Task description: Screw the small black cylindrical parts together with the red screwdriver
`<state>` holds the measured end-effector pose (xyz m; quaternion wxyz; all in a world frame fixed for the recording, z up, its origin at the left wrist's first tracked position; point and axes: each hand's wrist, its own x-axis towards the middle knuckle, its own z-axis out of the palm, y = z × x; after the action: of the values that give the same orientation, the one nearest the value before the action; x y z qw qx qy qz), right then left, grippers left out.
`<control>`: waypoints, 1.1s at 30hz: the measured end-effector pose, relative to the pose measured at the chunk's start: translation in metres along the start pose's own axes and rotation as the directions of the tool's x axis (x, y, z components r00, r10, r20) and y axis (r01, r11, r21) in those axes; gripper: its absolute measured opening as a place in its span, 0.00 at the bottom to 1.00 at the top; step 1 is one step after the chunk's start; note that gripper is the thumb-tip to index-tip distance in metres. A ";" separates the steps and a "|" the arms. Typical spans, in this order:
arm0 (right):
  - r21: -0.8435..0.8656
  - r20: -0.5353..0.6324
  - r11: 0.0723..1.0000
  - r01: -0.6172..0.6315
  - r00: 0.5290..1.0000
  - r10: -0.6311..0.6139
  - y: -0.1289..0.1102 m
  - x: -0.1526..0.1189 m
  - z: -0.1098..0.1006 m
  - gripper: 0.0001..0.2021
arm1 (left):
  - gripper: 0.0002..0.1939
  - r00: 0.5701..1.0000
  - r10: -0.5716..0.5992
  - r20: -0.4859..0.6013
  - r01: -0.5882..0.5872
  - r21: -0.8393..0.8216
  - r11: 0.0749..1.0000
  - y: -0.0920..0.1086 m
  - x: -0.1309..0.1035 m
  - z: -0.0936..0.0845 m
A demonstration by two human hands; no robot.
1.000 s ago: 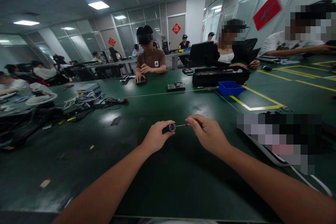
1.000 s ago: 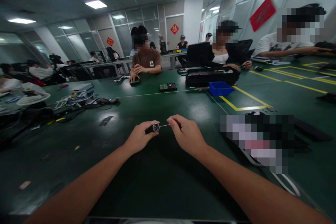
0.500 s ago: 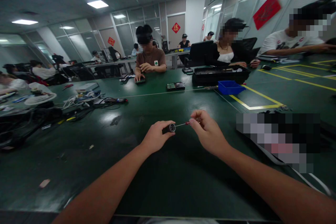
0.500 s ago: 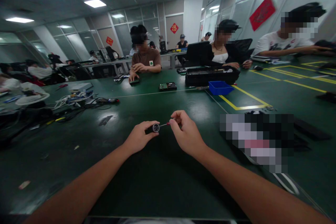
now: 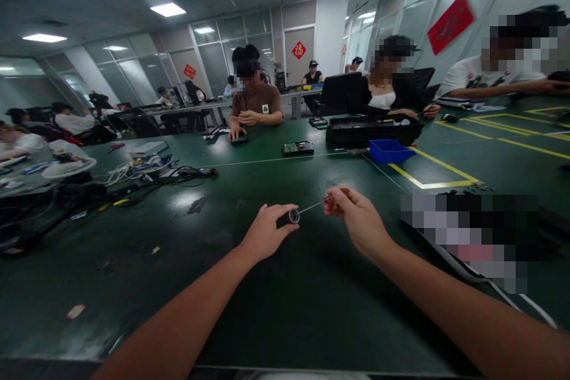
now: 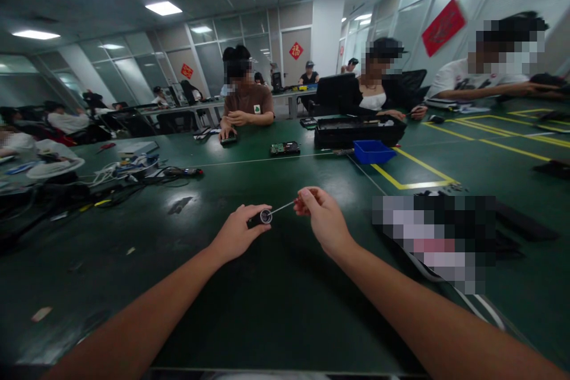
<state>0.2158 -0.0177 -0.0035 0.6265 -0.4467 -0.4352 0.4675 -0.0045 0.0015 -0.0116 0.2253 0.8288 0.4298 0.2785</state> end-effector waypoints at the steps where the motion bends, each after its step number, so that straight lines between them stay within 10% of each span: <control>1: -0.040 0.027 0.999 0.025 0.999 -0.024 0.000 -0.001 0.000 0.16 | 0.20 1.000 -0.005 -0.005 0.005 -0.003 1.000 0.001 0.000 0.000; 13: -0.493 0.131 0.854 0.163 0.985 -0.113 -0.015 -0.011 -0.001 0.16 | 0.20 0.999 -0.049 -0.013 0.049 0.013 0.999 0.001 0.000 0.000; 33: -0.571 0.262 0.776 0.269 0.955 -0.138 -0.003 -0.013 -0.003 0.14 | 0.19 0.998 -0.047 -0.033 0.048 0.032 0.998 -0.003 0.002 -0.002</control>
<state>0.2170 -0.0313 -0.0027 0.4511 -0.5213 -0.6689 0.2781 -0.0065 0.0049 -0.0116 0.2114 0.8172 0.4576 0.2793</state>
